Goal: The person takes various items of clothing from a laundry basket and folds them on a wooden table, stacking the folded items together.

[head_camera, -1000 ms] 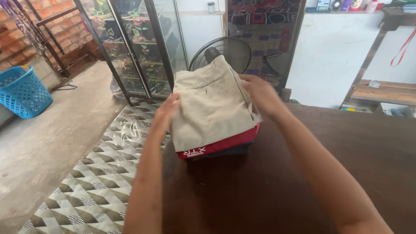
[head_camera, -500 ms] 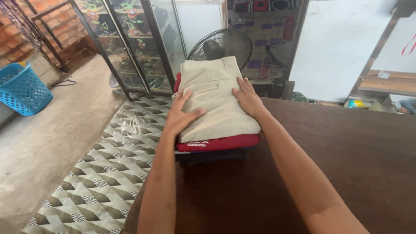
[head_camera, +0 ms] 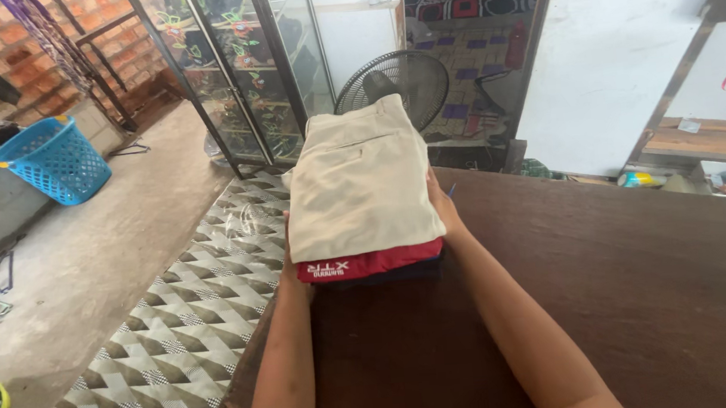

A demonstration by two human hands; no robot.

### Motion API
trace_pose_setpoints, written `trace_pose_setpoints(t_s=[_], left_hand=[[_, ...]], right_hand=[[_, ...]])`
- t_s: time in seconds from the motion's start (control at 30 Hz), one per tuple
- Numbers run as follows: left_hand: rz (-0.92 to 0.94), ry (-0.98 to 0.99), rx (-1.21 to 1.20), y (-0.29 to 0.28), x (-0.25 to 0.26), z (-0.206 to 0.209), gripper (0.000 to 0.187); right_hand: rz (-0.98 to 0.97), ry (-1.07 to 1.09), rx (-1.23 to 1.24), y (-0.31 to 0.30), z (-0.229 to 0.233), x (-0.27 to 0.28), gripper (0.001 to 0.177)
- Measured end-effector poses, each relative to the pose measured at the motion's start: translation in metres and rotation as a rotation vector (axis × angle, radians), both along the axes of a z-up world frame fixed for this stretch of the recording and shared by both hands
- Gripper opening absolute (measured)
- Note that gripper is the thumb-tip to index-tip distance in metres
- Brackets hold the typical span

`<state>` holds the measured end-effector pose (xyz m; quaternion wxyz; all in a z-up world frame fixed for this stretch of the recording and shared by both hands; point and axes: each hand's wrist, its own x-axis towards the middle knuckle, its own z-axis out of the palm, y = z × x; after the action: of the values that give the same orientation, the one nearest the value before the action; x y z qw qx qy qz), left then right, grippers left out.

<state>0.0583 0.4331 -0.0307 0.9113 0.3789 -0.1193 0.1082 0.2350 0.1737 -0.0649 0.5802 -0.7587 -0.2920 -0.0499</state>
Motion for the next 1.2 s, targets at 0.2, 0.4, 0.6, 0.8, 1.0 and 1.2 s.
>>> trace_pose_setpoints(t_s=[0.2,0.4,0.6,0.8,1.0,1.2], left_hand=[[0.026,-0.044,-0.014,0.014,0.014,-0.005,0.090],[-0.061,-0.072,0.048,0.014,0.023,-0.004,0.088],[0.140,0.028,0.229,-0.003,0.002,0.021,0.082],[0.356,0.258,0.144,0.022,-0.026,-0.014,0.074],[0.491,0.205,1.018,-0.011,-0.106,-0.033,0.073],[0.779,0.264,1.462,-0.018,-0.078,-0.029,0.047]], right_hand=[[0.133,0.389,0.434,-0.002,0.006,0.002,0.063],[0.098,0.068,0.122,-0.004,-0.039,0.014,0.058],[0.314,0.027,0.273,-0.015,-0.055,0.013,0.052],[-0.128,0.018,0.036,-0.072,-0.010,-0.065,0.050],[0.172,-0.318,-0.482,-0.107,0.042,-0.139,0.094],[0.001,-0.266,-0.550,-0.077,0.041,-0.146,0.059]])
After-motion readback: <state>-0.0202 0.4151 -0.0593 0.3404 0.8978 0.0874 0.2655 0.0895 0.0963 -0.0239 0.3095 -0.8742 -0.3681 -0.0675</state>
